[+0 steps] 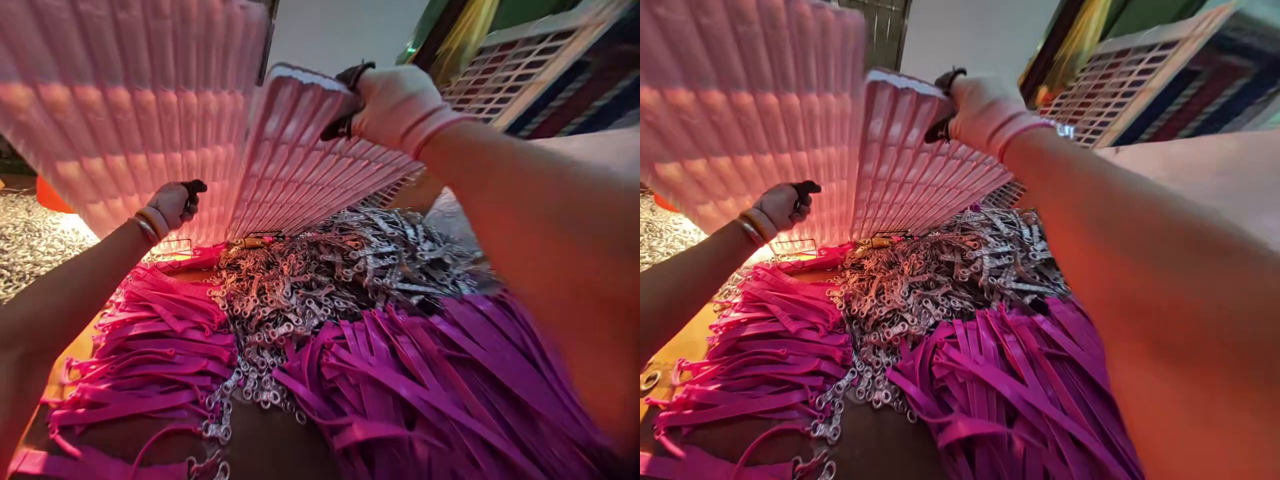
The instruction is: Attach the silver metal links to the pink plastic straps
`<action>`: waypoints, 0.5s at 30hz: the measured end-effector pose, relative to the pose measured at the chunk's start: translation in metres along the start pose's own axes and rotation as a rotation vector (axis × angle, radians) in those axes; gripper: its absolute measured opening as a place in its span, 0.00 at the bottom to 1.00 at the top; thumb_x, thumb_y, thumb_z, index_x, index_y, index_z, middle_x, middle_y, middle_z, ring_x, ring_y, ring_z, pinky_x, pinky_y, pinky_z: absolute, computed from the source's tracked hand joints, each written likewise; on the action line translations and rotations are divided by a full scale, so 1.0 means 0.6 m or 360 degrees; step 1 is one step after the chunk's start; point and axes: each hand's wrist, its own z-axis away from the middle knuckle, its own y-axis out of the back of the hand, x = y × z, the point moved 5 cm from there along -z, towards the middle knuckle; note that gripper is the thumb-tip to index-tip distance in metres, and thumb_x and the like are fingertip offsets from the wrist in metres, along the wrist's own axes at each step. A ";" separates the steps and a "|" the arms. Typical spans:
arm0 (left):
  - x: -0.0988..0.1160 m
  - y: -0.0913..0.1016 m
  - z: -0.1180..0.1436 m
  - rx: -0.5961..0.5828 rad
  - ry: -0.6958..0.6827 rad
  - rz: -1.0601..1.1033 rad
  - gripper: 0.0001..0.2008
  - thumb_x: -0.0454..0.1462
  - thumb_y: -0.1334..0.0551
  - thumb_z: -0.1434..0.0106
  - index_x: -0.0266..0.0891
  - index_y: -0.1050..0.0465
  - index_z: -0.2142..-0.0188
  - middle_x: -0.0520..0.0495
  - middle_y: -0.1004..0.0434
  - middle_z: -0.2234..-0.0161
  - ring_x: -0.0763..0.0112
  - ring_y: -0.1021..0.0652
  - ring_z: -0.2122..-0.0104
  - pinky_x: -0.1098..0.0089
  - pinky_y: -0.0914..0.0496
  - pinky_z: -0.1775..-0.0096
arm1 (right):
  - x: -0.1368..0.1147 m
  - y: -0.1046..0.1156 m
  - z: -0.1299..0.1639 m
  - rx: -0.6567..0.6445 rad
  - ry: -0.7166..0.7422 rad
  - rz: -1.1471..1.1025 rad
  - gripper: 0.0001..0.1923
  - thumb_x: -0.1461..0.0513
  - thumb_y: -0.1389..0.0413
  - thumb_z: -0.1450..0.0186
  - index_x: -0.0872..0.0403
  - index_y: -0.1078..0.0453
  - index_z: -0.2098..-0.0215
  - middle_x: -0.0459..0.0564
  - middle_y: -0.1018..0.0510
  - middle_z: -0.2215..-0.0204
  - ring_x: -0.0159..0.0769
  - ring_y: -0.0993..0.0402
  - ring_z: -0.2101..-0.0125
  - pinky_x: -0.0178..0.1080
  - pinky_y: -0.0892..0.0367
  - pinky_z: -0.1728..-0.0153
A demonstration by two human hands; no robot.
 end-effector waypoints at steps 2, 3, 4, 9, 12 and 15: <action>0.002 -0.009 0.001 -0.0024 0.0125 -0.0082 0.06 0.31 0.41 0.35 0.33 0.25 0.66 0.52 0.39 0.85 0.82 0.43 0.89 0.79 0.56 0.86 | 0.007 -0.013 -0.064 -0.0117 0.0083 0.0123 0.34 0.50 0.63 0.43 0.73 0.37 0.84 0.72 0.25 0.54 0.53 0.32 0.47 0.45 0.37 0.60; 0.003 -0.012 0.001 -0.0041 0.0188 -0.0123 0.07 0.32 0.41 0.34 0.32 0.24 0.65 0.52 0.39 0.85 0.82 0.43 0.88 0.79 0.56 0.86 | 0.010 -0.019 -0.092 -0.0162 0.0122 0.0197 0.32 0.50 0.65 0.44 0.70 0.41 0.87 0.73 0.26 0.55 0.55 0.33 0.47 0.48 0.37 0.61; 0.003 -0.013 0.001 -0.0058 0.0238 -0.0165 0.07 0.33 0.41 0.34 0.32 0.23 0.65 0.51 0.39 0.85 0.82 0.43 0.88 0.79 0.56 0.86 | 0.010 -0.025 -0.118 -0.0209 0.0151 0.0241 0.30 0.51 0.66 0.44 0.68 0.44 0.89 0.75 0.27 0.55 0.57 0.34 0.47 0.50 0.36 0.63; 0.009 -0.005 0.004 -0.0047 0.0407 -0.0216 0.09 0.35 0.39 0.33 0.32 0.22 0.63 0.50 0.39 0.85 0.82 0.41 0.89 0.79 0.54 0.85 | -0.011 -0.036 -0.212 -0.0487 0.0320 0.0164 0.33 0.51 0.63 0.44 0.76 0.36 0.79 0.66 0.23 0.59 0.46 0.30 0.53 0.43 0.36 0.65; 0.023 0.002 0.003 0.0024 0.0534 -0.0047 0.08 0.36 0.38 0.34 0.32 0.22 0.64 0.49 0.39 0.84 0.82 0.41 0.89 0.80 0.55 0.86 | -0.027 -0.030 -0.253 -0.0559 0.0431 0.0030 0.38 0.49 0.63 0.43 0.79 0.31 0.65 0.56 0.22 0.62 0.39 0.30 0.56 0.39 0.38 0.66; 0.041 0.006 -0.002 0.0116 0.0668 0.0096 0.10 0.38 0.38 0.33 0.33 0.23 0.65 0.49 0.39 0.84 0.82 0.42 0.89 0.80 0.57 0.86 | -0.045 -0.042 -0.282 -0.0652 0.0480 -0.0032 0.41 0.47 0.63 0.43 0.81 0.32 0.62 0.55 0.22 0.61 0.37 0.30 0.56 0.37 0.39 0.67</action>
